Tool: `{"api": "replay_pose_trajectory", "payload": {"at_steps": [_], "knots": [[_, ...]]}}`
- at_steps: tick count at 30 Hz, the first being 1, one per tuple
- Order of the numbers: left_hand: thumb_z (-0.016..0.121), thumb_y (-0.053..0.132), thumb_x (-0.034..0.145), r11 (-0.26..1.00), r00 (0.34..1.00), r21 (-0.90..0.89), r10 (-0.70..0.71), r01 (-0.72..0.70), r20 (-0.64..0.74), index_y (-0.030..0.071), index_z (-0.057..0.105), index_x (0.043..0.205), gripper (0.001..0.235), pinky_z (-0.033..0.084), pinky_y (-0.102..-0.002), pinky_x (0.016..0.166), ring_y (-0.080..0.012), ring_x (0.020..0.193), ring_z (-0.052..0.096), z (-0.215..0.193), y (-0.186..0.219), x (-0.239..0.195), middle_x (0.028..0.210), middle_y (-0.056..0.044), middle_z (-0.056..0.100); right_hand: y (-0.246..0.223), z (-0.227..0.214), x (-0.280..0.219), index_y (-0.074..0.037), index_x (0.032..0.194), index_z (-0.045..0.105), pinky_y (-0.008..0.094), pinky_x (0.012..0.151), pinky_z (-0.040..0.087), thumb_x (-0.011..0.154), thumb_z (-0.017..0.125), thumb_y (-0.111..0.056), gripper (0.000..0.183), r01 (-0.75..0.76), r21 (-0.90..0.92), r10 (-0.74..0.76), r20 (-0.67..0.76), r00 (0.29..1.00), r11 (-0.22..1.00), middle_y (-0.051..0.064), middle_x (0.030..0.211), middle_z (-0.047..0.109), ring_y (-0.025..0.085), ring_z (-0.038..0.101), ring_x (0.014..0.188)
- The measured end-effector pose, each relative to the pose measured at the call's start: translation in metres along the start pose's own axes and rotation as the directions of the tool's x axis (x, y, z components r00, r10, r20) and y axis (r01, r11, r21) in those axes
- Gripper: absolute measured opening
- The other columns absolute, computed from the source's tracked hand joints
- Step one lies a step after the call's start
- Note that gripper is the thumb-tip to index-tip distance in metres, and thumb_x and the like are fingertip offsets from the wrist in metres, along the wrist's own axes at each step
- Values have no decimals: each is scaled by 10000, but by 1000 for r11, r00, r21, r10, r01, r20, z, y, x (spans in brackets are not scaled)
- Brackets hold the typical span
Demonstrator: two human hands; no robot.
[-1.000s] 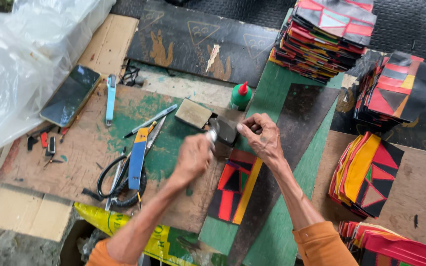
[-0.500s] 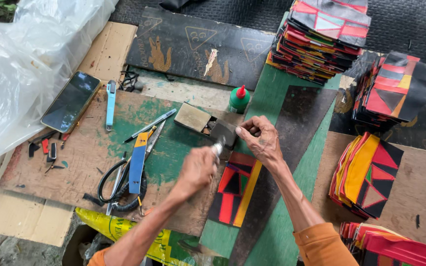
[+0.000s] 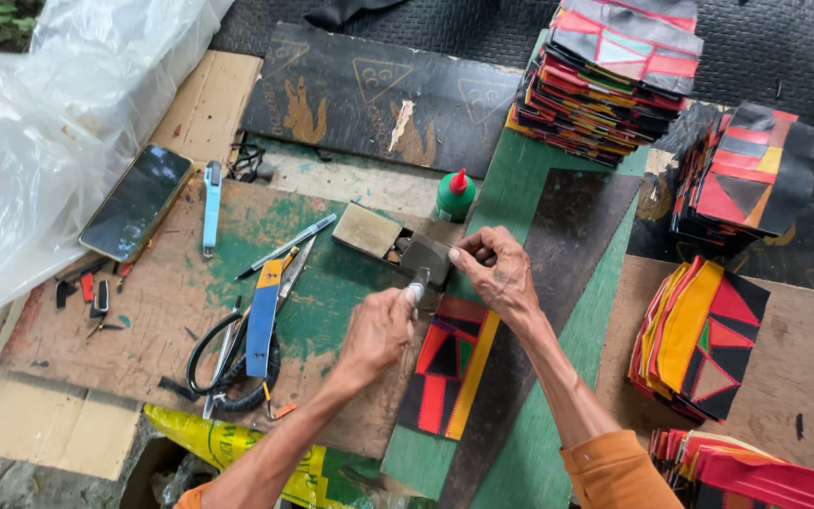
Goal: The person uses a metal ruler and a utility knife to trim the edges of small, colorful patterned fabric pieces on a wooden workbench. They repeatedly align the ruler, cut along the edge, and stack the finished pieces.
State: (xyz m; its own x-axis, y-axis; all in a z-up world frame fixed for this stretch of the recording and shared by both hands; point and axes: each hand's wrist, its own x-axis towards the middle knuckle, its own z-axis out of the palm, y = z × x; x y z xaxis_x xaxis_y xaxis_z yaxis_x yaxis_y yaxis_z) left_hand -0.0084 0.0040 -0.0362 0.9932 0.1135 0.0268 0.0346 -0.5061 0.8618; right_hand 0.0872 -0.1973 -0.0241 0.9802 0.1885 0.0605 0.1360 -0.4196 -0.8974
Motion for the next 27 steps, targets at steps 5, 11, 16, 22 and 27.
{"api": "replay_pose_trajectory", "payload": {"at_steps": [5,11,16,22,27], "knots": [[464,329,1029,997,996,-28,-76,75,-41,39,653,766,435,497,-393,509,-225,528,648,-1,17,-6,576,-109,630,0,0,-5,-49,905,746,295,654,486,842,805,-245,215,2,-27,-2,19,1000,1000,11,818,568,105,520,698],[482,389,1052,974,974,-31,-224,225,12,36,632,742,493,468,-357,473,-175,479,609,-7,30,-6,541,-84,609,-5,0,-5,-48,910,739,292,668,497,844,798,-245,217,-18,-9,18,36,999,1000,10,839,576,98,519,703],[483,364,1040,863,915,-315,-334,394,227,39,599,785,429,364,-316,351,-128,385,460,-12,23,4,525,-38,520,-4,-1,-4,-49,913,735,298,666,496,850,794,-240,210,-18,-16,19,41,999,1000,11,851,567,104,514,697],[489,365,1043,808,879,-366,-359,461,314,21,619,823,428,343,-268,335,-85,389,450,-11,15,7,541,-9,530,-3,-2,-4,-51,915,742,296,678,497,851,796,-243,209,6,-29,-5,36,999,1000,12,852,569,103,519,715],[465,316,1034,824,883,-343,-358,452,303,27,623,819,393,377,-275,345,-89,399,484,-7,1,9,556,-8,566,-3,-1,-3,-59,908,743,293,670,498,845,795,-253,211,-17,-26,18,30,999,1000,7,846,558,106,515,713]]}}
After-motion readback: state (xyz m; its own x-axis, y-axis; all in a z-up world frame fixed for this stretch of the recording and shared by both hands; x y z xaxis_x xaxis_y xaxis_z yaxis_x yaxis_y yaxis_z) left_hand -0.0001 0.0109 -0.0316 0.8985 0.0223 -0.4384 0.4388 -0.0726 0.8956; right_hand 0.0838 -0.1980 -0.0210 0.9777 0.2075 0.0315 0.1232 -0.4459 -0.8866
